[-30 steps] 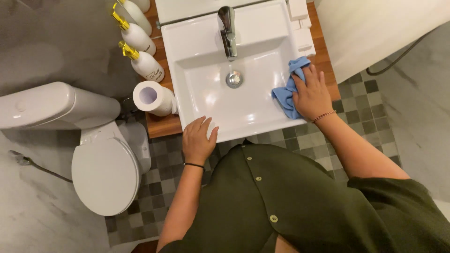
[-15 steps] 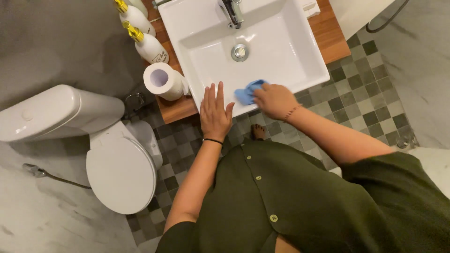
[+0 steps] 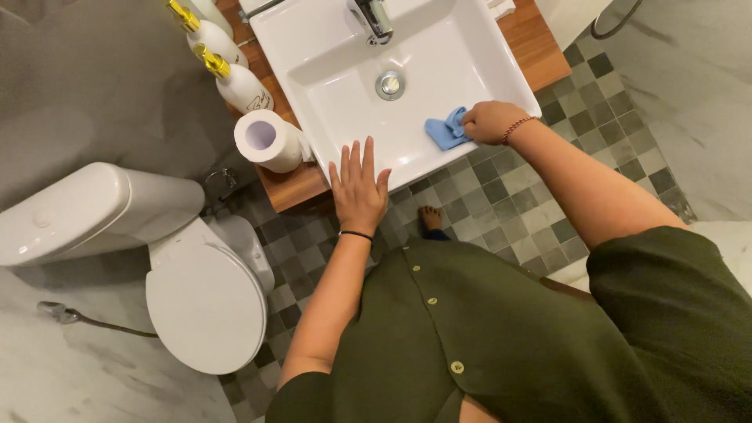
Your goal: The person cleans a bathroom sink area using a blue cloth. They move a roll of toilet paper and two soap dispensers aside, wipe the wooden countertop, then wipe each soap dispenser individually before returning them. The person then wipes the sink basin, faucet, and the mirror above the sink.
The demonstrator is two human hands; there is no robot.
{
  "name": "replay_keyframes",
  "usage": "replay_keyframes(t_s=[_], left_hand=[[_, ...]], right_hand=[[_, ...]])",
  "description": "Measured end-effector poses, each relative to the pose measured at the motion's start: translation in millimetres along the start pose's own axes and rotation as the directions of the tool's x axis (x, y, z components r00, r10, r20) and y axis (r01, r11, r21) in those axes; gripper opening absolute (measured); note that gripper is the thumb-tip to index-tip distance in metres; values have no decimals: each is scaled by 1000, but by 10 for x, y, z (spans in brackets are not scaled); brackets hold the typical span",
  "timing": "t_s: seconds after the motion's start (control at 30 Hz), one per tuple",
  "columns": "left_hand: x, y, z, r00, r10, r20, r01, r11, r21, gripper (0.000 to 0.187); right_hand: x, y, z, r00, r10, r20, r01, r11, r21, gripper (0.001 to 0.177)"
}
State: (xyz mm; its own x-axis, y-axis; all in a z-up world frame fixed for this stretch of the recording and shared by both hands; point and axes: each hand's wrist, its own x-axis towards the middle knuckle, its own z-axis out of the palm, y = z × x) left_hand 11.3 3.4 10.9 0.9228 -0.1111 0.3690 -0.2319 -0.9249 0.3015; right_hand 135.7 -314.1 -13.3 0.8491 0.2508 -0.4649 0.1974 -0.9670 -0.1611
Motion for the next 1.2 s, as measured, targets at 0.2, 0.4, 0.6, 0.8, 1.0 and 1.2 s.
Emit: replay_keyframes(t_s=[0.2, 0.4, 0.6, 0.8, 1.0, 1.2], left_hand=[[14, -1, 32, 1000, -18, 4, 18, 1000, 3, 68], [52, -18, 62, 998, 10, -69, -5, 998, 70, 66], [60, -15, 84, 999, -26, -45, 28, 998, 58, 66], [82, 19, 39, 996, -84, -23, 84, 996, 18, 63], [105, 47, 33, 994, -108, -20, 109, 993, 38, 62], [125, 97, 16, 987, -158, -43, 159, 987, 13, 60]], right_hand=[[-143, -1162, -349, 921, -390, -13, 377, 880, 288, 54], [413, -1413, -279, 898, -438, 40, 435, 871, -228, 57], [1009, -1227, -378, 926, -329, -184, 254, 905, -340, 53], [1357, -438, -340, 880, -264, -393, 135, 936, -326, 39], [1277, 322, -261, 872, -280, -401, -43, 773, -632, 33], [589, -56, -128, 925, -379, -19, 314, 792, -523, 34]])
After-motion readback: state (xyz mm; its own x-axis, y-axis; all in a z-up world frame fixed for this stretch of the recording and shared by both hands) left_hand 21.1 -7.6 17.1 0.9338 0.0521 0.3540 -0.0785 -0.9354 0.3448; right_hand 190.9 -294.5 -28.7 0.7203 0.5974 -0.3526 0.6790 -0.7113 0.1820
